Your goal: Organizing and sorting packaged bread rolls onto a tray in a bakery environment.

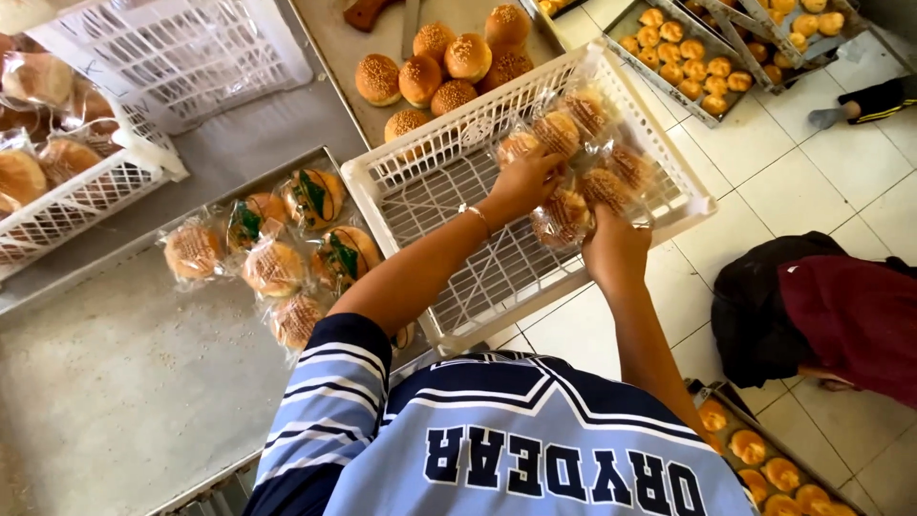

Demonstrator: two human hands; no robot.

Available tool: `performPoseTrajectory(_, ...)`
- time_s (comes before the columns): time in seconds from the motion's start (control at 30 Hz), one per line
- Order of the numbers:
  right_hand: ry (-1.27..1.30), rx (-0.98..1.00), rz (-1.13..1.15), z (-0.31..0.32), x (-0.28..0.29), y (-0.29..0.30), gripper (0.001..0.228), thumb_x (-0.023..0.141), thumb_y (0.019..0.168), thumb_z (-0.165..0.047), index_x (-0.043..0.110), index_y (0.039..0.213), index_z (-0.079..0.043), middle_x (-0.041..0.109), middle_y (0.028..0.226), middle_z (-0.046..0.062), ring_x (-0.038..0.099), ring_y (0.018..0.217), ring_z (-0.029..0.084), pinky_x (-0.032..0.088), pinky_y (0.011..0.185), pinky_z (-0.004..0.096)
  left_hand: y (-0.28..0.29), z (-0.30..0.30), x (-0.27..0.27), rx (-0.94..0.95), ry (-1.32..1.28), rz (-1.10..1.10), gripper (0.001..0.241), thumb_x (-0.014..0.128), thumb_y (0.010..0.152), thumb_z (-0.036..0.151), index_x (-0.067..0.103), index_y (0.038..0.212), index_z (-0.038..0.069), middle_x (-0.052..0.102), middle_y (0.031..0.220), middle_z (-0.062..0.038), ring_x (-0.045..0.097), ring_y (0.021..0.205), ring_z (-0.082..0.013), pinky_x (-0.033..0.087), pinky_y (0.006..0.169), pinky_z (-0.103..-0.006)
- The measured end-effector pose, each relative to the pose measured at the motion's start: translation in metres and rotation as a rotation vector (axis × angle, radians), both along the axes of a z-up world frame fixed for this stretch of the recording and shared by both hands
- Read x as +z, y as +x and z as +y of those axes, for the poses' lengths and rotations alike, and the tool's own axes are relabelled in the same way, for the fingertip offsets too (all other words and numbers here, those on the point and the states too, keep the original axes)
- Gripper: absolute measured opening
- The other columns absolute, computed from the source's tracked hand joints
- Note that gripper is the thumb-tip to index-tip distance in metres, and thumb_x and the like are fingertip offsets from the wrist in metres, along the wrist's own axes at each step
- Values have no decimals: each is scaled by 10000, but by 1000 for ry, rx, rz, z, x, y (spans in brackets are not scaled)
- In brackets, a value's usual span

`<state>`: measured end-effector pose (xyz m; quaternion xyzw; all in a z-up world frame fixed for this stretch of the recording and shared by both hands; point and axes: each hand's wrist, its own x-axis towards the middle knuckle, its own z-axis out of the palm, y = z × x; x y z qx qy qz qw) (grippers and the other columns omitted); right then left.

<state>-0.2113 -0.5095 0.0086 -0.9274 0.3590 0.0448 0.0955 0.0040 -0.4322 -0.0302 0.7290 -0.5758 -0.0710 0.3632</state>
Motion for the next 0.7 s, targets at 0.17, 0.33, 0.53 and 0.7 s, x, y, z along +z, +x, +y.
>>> performPoseTrajectory(0.17, 30, -31, -193, 14, 21, -3, 339, 530, 968, -194, 640, 1287, -162, 772, 1005, 132, 735, 1053, 367, 438, 1002, 523, -2, -1, 11, 35, -60, 114, 174, 713, 873, 222, 659, 1014, 136, 616, 967, -128, 707, 872, -436, 587, 777, -495)
performPoseTrajectory(0.33, -42, -20, -204, 8, 3, -7, 276, 557, 946, -178, 669, 1197, -165, 769, 931, 92, 754, 987, 326, 466, 969, 487, 10, -8, 11, -55, -124, 255, 196, 730, 905, 249, 668, 1022, 104, 661, 935, -156, 721, 876, -406, 585, 781, -483)
performPoseTrajectory(0.53, -100, -20, -177, 5, -2, -7, 181, 569, 957, -253, 699, 1069, -197, 766, 854, 28, 765, 924, 280, 469, 956, 451, 4, 2, 37, -80, 26, 320, 225, 654, 946, 278, 646, 1061, 84, 717, 941, -203, 696, 941, -467, 534, 841, -555)
performPoseTrajectory(0.7, -104, -18, -227, 6, -4, -9, 173, 589, 968, -264, 718, 1054, -186, 759, 825, 39, 761, 876, 308, 500, 931, 461, 2, 9, 49, -37, 101, 314, 193, 648, 919, 264, 642, 1059, 133, 744, 938, -166, 703, 960, -449, 529, 890, -537)
